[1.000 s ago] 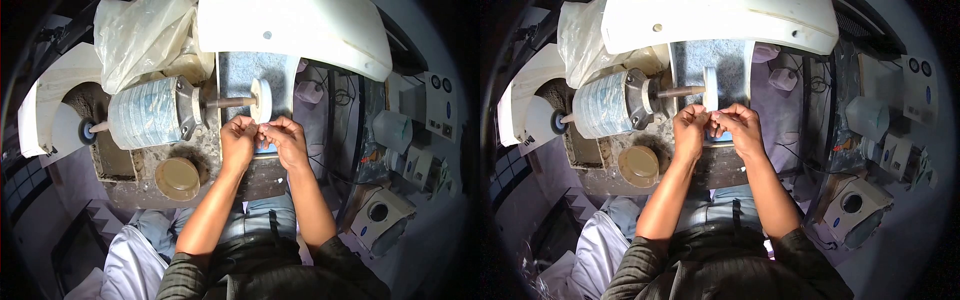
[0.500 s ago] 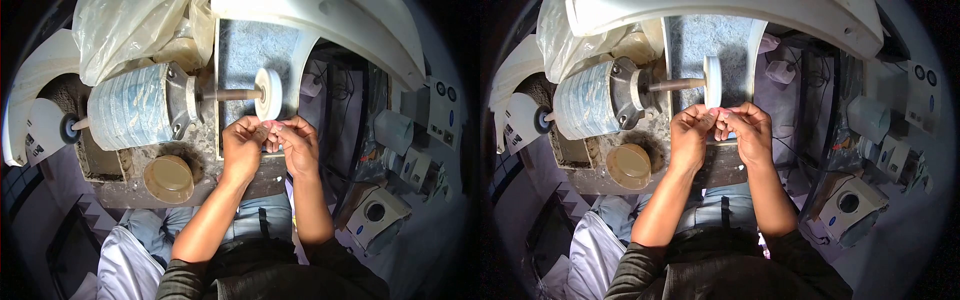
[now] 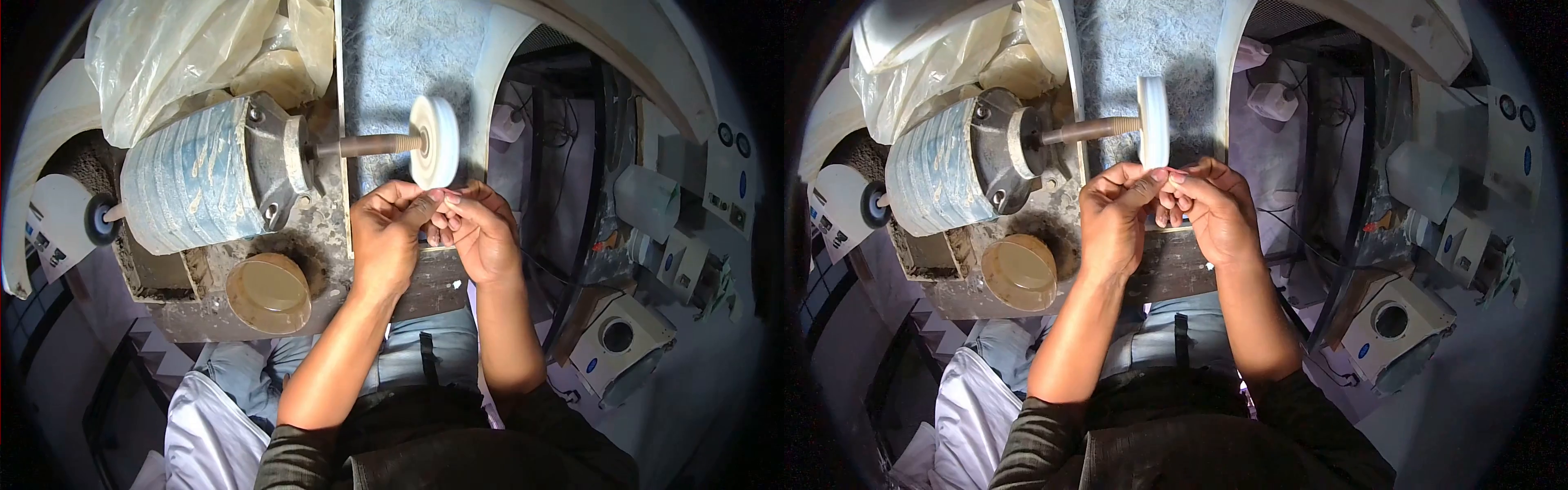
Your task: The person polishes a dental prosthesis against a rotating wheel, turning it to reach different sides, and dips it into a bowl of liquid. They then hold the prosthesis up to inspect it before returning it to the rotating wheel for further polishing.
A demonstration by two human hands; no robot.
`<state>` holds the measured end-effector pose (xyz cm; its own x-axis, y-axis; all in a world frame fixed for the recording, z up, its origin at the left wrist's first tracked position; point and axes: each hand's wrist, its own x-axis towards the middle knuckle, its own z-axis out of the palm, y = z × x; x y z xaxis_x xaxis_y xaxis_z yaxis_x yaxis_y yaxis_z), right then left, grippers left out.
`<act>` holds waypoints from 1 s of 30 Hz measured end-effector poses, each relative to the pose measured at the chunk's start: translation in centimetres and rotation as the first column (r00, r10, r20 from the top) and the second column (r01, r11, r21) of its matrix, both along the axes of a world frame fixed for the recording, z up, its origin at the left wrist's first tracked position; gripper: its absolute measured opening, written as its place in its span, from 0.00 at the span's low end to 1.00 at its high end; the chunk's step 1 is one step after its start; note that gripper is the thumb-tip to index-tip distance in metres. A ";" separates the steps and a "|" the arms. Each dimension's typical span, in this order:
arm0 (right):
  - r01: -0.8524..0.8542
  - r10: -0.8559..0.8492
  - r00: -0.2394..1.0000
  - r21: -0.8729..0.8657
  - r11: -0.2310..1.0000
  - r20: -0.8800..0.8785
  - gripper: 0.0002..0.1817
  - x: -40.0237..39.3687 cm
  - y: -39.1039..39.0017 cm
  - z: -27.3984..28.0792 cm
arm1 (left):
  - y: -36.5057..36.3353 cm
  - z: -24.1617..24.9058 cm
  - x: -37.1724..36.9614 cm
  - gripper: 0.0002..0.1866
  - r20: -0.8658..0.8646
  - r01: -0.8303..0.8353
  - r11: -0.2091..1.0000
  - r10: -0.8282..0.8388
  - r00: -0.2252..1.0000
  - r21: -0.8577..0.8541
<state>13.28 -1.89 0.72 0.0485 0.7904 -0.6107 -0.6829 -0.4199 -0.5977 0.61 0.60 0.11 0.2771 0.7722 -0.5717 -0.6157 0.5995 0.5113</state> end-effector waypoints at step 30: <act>-0.073 0.080 0.985 -0.047 0.996 0.151 0.05 0.0 1.0 0.2 | 0.2 -0.6 -0.3 0.03 0.014 -0.045 0.996 0.046 0.999 -0.083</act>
